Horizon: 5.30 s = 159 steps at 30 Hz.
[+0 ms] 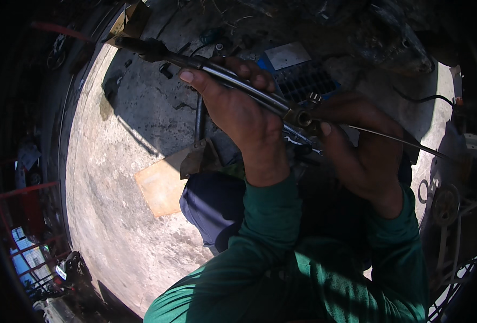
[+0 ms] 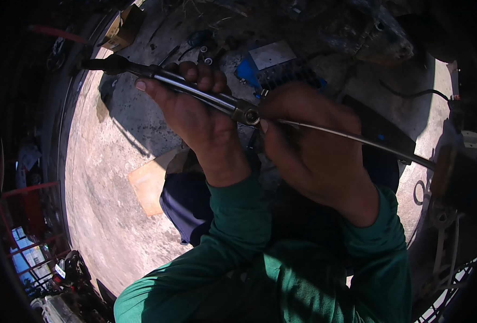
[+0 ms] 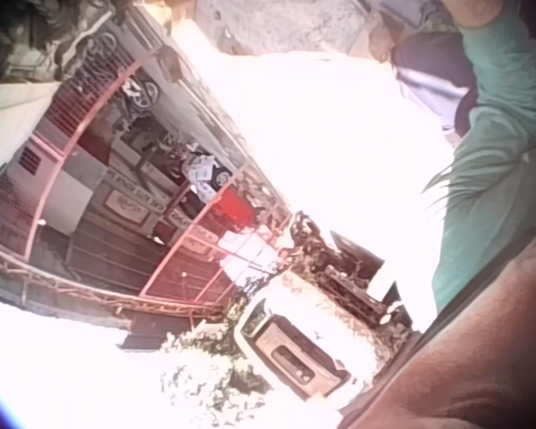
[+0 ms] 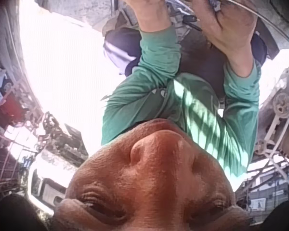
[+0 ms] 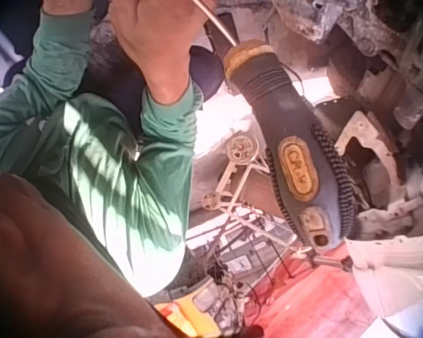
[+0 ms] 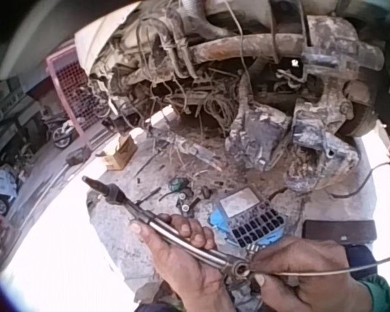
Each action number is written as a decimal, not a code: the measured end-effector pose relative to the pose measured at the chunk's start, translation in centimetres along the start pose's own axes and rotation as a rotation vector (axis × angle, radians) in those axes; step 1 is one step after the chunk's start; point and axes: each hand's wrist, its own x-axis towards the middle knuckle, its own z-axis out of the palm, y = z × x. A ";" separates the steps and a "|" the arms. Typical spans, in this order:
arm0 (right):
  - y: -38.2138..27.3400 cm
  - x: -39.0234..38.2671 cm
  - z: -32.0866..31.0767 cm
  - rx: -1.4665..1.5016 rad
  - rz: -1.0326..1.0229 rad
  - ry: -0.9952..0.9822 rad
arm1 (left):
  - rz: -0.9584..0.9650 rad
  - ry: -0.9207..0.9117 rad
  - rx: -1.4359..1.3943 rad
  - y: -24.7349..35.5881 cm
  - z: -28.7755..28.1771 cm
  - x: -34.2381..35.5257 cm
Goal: The person is repairing a mechanical part using a screwdriver and wrench. They are adjusting and tightening components of the part while sitting on the floor.
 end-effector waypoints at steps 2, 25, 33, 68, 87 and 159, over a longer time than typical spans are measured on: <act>-0.6 0.1 -0.1 0.003 0.026 0.011 | -0.008 0.009 -0.019 0.1 0.2 -0.1; -0.2 0.0 -0.1 -0.037 -0.011 0.008 | -0.023 0.001 0.003 0.1 0.2 -0.3; -0.1 0.1 -0.1 -0.047 -0.032 0.011 | -0.025 0.003 -0.015 -0.1 0.0 -0.2; 0.0 0.2 0.1 -0.062 -0.036 -0.012 | -0.052 0.085 0.032 -0.4 0.2 0.0; 0.0 0.2 -1.3 0.134 0.041 0.119 | -0.120 0.090 -0.027 -0.2 -0.2 0.5; -0.6 0.0 -1.2 -0.072 -0.047 -0.091 | -0.092 -0.138 -0.033 -0.2 -0.3 0.2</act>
